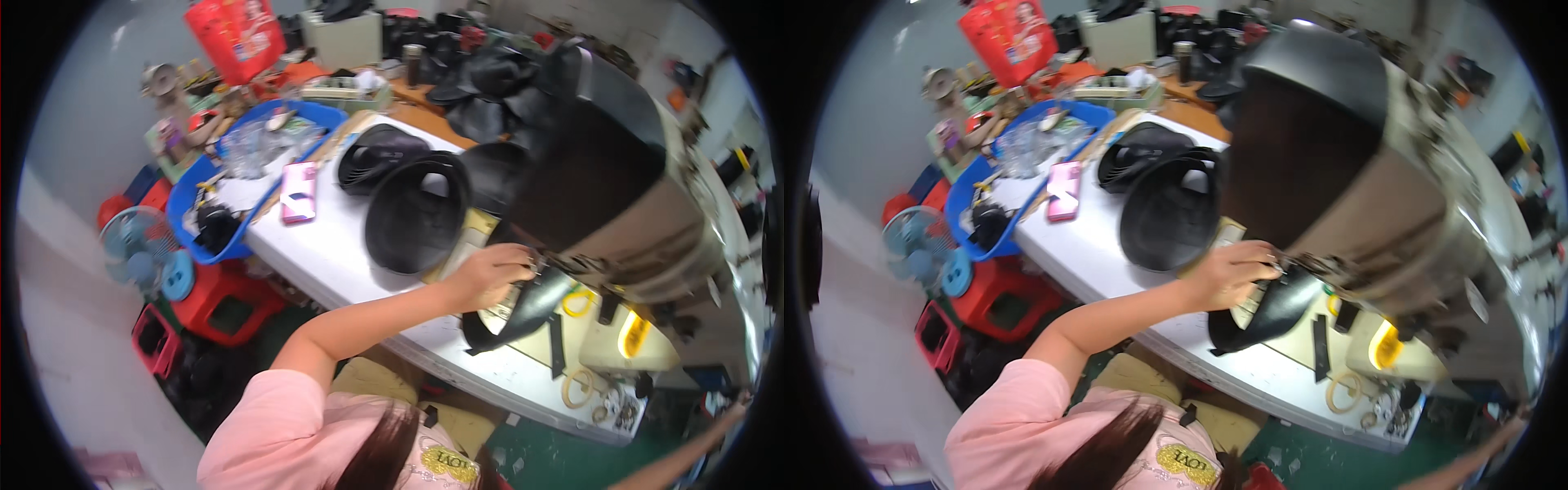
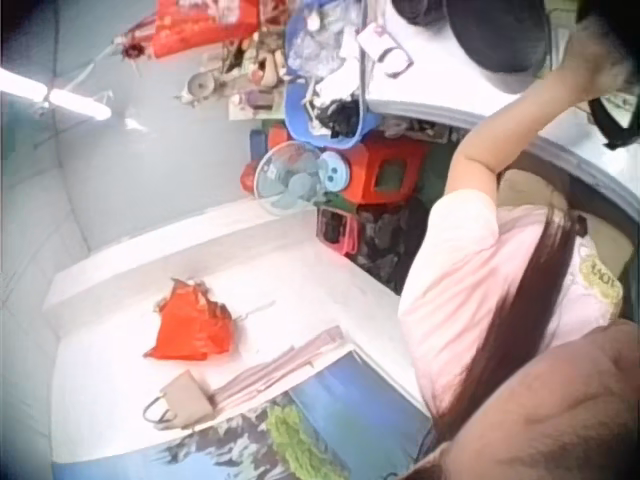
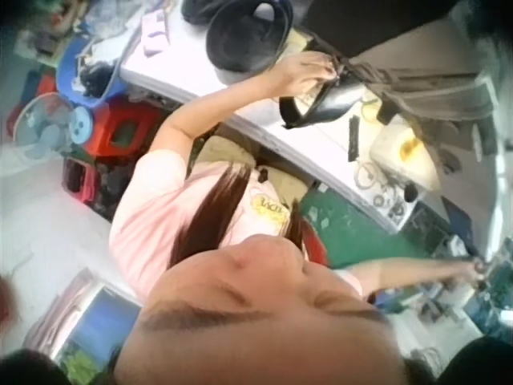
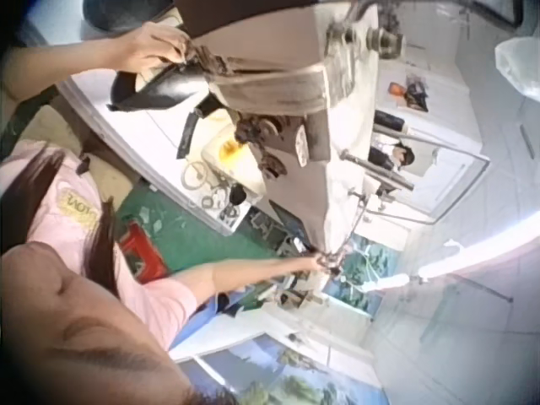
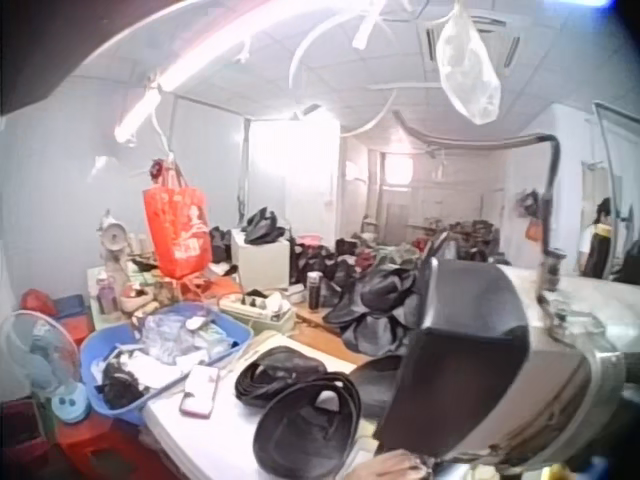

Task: The person sews black shoe parts using an industrial sewing machine. They align the parts under the needle, operate the machine to stitch seams, and trim excess thread with scissors. The person handles multiple shoe parts one at a time, placing finished pieces on the table.

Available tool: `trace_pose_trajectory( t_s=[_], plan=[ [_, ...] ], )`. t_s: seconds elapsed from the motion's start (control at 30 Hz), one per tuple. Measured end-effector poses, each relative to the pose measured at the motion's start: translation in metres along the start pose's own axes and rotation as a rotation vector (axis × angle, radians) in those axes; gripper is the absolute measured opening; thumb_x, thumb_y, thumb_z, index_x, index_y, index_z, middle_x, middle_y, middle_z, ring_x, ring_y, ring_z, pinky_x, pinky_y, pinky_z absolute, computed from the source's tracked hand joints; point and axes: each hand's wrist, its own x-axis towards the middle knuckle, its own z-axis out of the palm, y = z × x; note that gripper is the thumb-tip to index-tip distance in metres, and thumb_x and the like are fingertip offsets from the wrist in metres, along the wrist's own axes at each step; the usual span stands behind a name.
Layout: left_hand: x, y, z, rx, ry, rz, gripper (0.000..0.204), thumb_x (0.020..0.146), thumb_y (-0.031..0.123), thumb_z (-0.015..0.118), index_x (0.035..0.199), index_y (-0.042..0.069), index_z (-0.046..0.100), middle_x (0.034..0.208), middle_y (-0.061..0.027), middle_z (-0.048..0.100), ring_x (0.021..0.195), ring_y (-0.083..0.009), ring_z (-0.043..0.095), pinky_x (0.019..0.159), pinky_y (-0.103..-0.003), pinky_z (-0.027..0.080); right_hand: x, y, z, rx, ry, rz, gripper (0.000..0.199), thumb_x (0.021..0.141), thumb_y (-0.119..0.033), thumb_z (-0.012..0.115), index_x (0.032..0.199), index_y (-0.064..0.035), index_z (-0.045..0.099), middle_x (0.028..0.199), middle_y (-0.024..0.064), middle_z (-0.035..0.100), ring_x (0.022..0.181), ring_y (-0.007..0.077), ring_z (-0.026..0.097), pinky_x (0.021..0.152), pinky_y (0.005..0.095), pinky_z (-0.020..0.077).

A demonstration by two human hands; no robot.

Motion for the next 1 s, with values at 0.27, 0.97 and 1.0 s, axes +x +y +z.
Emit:
trace_pose_trajectory(
  t_s=[0.27,0.97,1.0],
  plan=[
    [0.002,-0.002,-0.007,0.015,-0.046,-0.016,0.029,0.057,-0.014,0.054,0.081,0.001,0.06,0.083,-0.0106,0.057,0.075,-0.0242,0.058,0.061,-0.029,0.048,-0.096,0.002,0.042,0.169,0.125,-0.155,0.035,0.089,-0.024,0.039,0.105,0.0028,0.053,0.089,0.0114,0.06,0.077,0.0193,0.056,0.066,0.0319,0.0444],
    [0.002,-0.008,0.003,-0.077,0.039,-0.096,0.021,0.06,-0.013,0.052,0.075,0.001,0.055,0.085,-0.0103,0.056,0.071,-0.0266,0.057,0.058,-0.031,0.046,-0.187,-0.128,0.03,0.306,0.145,0.201,0.035,0.086,-0.033,0.043,0.098,-0.0037,0.058,0.093,0.0041,0.061,0.056,0.0103,0.046,0.048,0.0231,0.0371],
    [0.002,-0.008,0.001,-0.071,0.051,-0.095,0.021,0.059,-0.013,0.052,0.074,0.001,0.055,0.085,-0.0104,0.056,0.071,-0.0269,0.057,0.059,-0.031,0.046,-0.19,-0.146,0.027,0.272,0.148,0.182,0.036,0.087,-0.034,0.041,0.097,-0.0039,0.059,0.092,0.0037,0.062,0.056,0.0105,0.046,0.048,0.023,0.0372]
  ],
)
